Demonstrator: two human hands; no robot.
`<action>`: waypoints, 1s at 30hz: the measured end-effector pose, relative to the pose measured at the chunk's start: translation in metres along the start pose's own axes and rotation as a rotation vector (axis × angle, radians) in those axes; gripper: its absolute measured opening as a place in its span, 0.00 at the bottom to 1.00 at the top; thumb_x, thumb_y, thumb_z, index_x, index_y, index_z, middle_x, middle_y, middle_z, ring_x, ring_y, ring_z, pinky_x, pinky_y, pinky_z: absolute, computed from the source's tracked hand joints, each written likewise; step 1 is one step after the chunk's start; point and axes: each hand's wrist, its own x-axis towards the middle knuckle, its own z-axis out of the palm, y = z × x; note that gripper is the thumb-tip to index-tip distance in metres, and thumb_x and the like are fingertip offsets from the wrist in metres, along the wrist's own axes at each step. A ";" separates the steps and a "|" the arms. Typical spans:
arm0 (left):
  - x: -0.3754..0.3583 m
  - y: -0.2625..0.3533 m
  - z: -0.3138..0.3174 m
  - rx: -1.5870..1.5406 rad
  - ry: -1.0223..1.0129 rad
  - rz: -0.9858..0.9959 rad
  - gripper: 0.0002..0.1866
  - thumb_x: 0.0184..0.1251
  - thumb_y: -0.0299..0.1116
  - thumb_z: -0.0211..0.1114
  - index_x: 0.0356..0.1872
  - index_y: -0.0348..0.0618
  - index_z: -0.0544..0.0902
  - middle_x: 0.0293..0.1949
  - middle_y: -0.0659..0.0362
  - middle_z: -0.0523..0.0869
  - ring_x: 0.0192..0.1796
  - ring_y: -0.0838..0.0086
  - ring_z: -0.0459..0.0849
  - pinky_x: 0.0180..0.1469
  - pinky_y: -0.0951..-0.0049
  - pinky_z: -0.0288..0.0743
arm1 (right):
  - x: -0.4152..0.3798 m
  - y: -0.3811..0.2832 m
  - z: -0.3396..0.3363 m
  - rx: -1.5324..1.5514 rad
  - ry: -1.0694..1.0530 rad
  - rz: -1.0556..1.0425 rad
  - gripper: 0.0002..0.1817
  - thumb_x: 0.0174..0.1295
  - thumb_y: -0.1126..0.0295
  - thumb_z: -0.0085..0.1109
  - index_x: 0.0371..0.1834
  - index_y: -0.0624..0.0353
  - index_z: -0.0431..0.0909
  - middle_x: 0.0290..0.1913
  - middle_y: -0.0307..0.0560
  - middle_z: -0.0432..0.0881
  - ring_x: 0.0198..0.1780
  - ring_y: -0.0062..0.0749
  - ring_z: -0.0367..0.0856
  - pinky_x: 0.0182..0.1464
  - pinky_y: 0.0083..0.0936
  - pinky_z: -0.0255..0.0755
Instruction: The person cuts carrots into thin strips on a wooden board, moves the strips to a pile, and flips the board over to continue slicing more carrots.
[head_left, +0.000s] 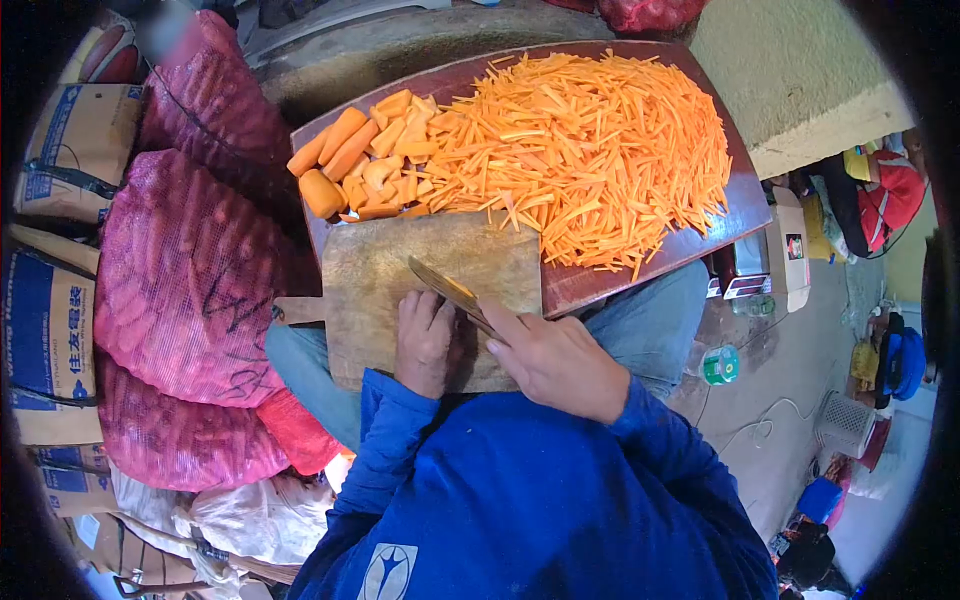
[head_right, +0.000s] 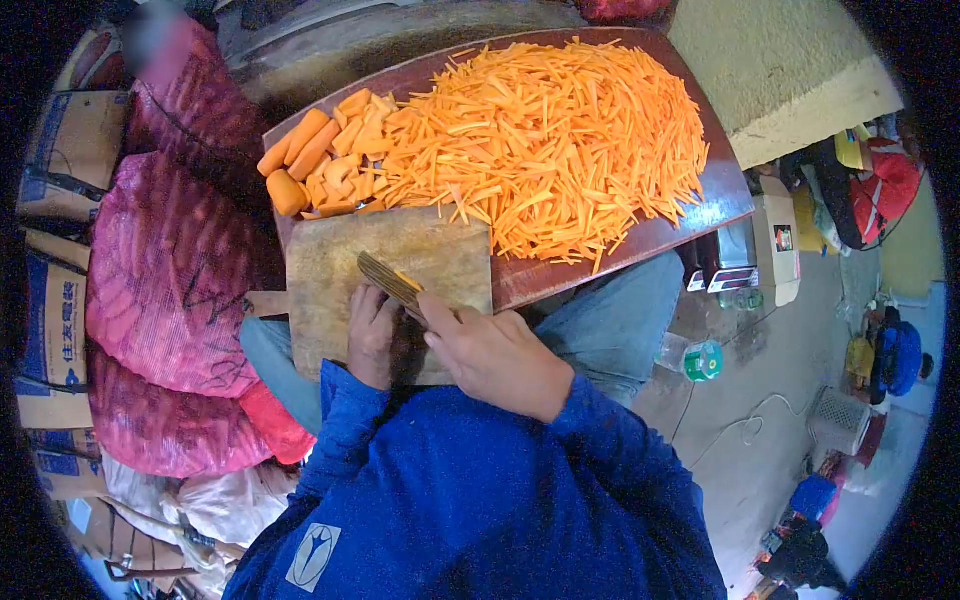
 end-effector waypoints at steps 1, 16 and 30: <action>0.001 -0.001 0.001 0.010 0.020 0.009 0.22 0.49 0.21 0.73 0.50 0.34 0.87 0.50 0.48 0.84 0.50 0.49 0.81 0.51 0.53 0.76 | -0.004 -0.004 -0.006 0.001 -0.002 -0.003 0.29 0.81 0.62 0.57 0.79 0.61 0.64 0.39 0.61 0.88 0.38 0.63 0.90 0.37 0.54 0.83; 0.003 0.013 -0.006 -0.022 0.056 -0.052 0.17 0.53 0.18 0.70 0.46 0.35 0.87 0.46 0.48 0.84 0.47 0.48 0.80 0.48 0.52 0.74 | -0.023 -0.014 -0.021 -0.012 -0.081 0.081 0.24 0.80 0.62 0.59 0.72 0.60 0.67 0.37 0.59 0.88 0.35 0.63 0.89 0.35 0.55 0.82; -0.002 0.009 -0.004 0.001 0.033 -0.045 0.18 0.51 0.19 0.70 0.47 0.36 0.88 0.45 0.49 0.83 0.47 0.50 0.80 0.50 0.53 0.73 | -0.009 -0.012 -0.001 0.022 -0.087 0.088 0.27 0.79 0.62 0.61 0.75 0.62 0.67 0.40 0.64 0.87 0.40 0.65 0.88 0.40 0.56 0.81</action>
